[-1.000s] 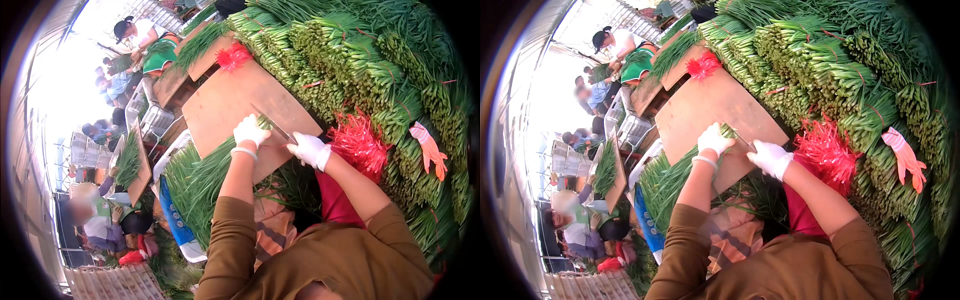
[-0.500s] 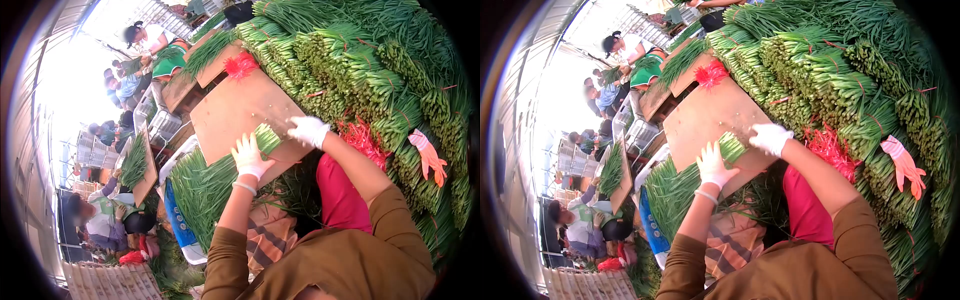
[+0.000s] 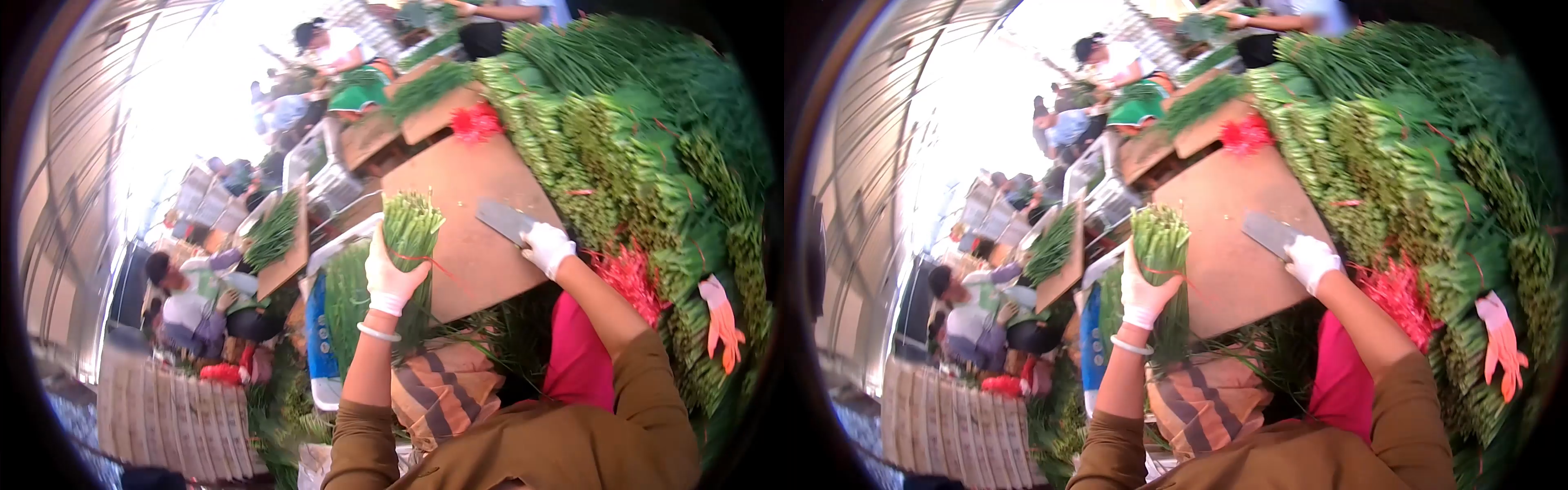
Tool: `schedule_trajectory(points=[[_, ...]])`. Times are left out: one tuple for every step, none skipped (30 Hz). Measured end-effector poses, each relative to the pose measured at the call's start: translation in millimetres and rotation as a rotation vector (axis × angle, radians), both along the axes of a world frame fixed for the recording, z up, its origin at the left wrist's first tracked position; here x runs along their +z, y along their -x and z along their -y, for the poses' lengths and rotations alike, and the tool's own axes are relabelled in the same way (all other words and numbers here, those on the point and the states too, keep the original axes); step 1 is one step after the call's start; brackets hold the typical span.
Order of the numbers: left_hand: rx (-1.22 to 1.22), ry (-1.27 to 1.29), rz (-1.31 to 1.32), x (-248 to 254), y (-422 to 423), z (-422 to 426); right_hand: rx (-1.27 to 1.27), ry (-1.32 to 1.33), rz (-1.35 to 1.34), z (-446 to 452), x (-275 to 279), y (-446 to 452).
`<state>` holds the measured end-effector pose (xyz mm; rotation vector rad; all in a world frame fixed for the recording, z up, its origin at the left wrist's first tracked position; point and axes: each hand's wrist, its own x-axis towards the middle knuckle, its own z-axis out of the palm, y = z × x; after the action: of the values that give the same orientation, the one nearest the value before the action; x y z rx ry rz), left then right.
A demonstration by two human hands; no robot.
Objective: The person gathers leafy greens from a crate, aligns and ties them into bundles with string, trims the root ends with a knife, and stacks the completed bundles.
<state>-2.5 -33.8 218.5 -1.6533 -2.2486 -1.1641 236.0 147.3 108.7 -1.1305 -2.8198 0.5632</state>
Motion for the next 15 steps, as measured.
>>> schedule_trajectory(points=[[-0.020,-0.079,0.114,19,-3,13,0.019,-0.016,-0.150,4,-4,5],[-0.006,-0.145,0.114,36,-9,29,0.038,-0.027,-0.299,8,-7,11],[0.000,-0.211,0.114,52,-17,44,0.066,-0.043,-0.425,13,5,22],[-0.003,-0.276,0.115,61,-22,57,0.088,-0.056,-0.548,18,18,28],[-0.029,-0.340,0.214,58,-21,69,0.103,-0.063,-0.667,24,32,30],[-0.039,-0.377,0.256,64,-30,80,0.103,-0.015,-0.710,34,56,28],[-0.055,-0.412,0.300,72,-41,91,0.099,0.034,-0.749,47,87,24],[-0.073,-0.445,0.345,77,-51,101,0.092,0.084,-0.788,54,108,23],[-0.053,-0.442,0.393,74,-56,112,0.143,0.015,-0.815,54,111,25],[-0.078,-0.483,0.437,67,-58,121,0.143,0.091,-0.880,66,123,19],[-0.105,-0.526,0.482,58,-58,128,0.144,0.166,-0.942,88,151,6],[-0.133,-0.568,0.529,53,-60,131,0.145,0.242,-1.000,108,177,-4],[-0.172,-0.597,0.628,58,-73,136,0.243,0.042,-1.100,124,193,-9],[-0.183,-0.587,0.654,54,-77,139,0.339,-0.156,-1.191,141,208,-14],[-0.193,-0.575,0.681,50,-81,142,0.401,-0.227,-1.206,160,229,-23]])
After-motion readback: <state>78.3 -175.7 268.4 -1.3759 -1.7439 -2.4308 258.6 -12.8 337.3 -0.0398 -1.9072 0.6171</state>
